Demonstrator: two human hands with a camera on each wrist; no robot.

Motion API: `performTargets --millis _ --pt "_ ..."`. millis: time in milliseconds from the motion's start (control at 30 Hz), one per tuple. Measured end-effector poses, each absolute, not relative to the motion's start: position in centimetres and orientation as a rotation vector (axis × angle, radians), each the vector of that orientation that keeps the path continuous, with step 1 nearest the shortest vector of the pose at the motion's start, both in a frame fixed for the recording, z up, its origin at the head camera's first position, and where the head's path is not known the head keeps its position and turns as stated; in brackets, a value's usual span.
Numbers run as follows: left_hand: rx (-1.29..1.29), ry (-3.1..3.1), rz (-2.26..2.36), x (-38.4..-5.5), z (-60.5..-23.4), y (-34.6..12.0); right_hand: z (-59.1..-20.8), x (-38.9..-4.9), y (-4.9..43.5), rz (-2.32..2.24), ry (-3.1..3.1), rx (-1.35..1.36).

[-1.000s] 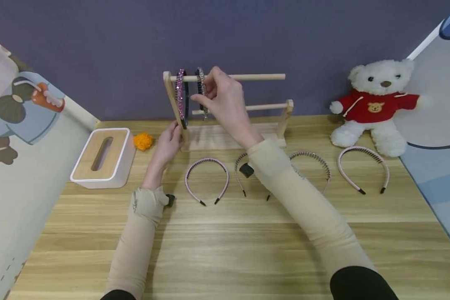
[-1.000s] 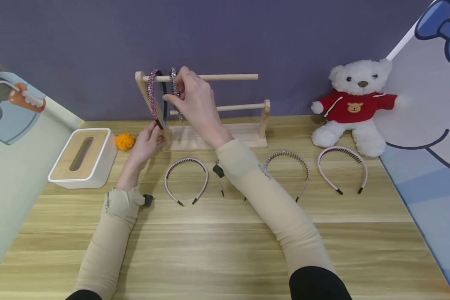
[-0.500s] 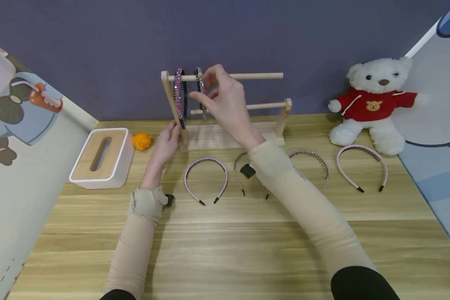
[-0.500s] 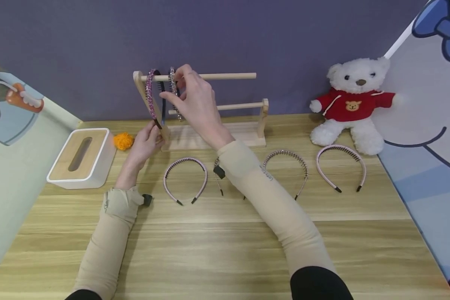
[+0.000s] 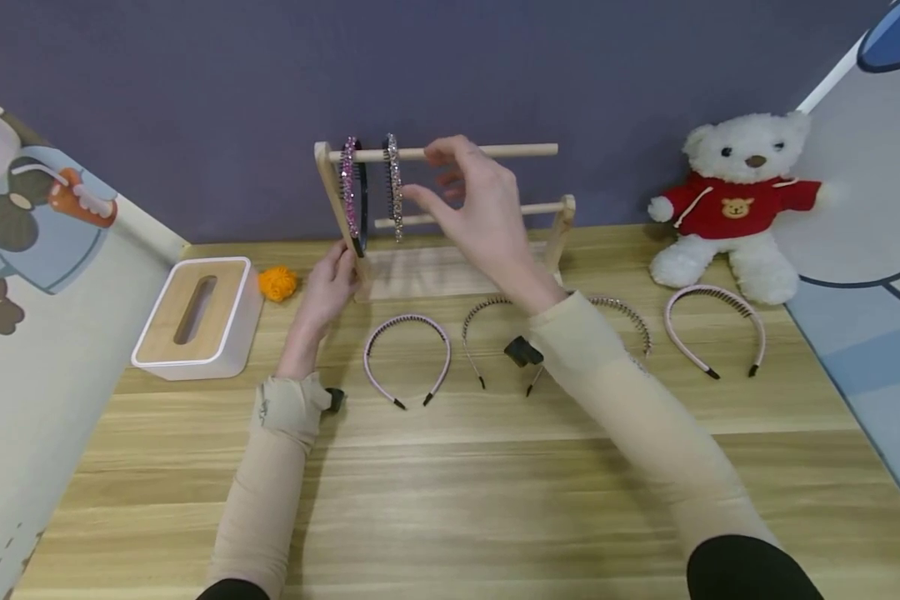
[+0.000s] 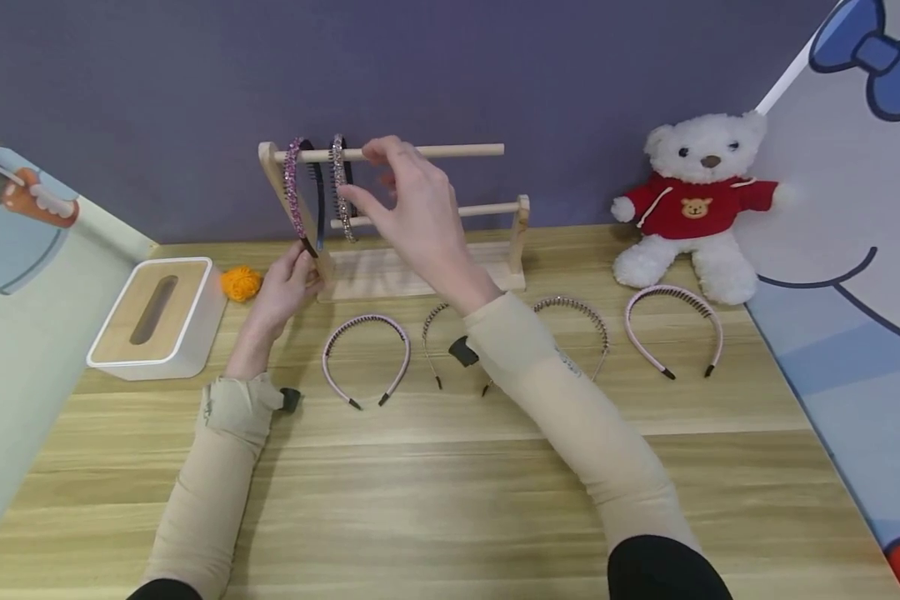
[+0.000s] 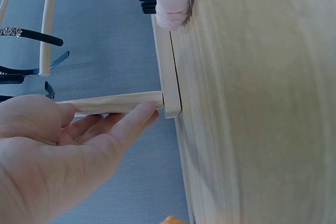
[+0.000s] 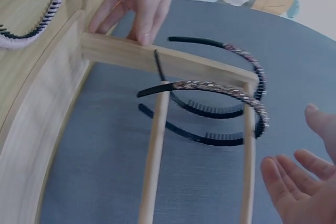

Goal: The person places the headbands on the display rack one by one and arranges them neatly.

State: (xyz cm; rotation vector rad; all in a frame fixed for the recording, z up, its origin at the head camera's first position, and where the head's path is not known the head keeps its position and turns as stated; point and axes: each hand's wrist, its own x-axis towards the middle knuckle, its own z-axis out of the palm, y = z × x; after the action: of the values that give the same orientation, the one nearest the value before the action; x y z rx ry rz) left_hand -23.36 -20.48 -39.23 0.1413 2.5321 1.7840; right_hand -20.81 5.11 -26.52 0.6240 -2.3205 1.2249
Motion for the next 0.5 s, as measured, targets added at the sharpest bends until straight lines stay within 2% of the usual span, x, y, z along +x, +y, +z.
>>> performTargets --millis 500 --pt "0.134 2.499 1.791 -23.4 -39.2 -20.6 -26.9 -17.5 13.3 1.181 -2.275 0.544"
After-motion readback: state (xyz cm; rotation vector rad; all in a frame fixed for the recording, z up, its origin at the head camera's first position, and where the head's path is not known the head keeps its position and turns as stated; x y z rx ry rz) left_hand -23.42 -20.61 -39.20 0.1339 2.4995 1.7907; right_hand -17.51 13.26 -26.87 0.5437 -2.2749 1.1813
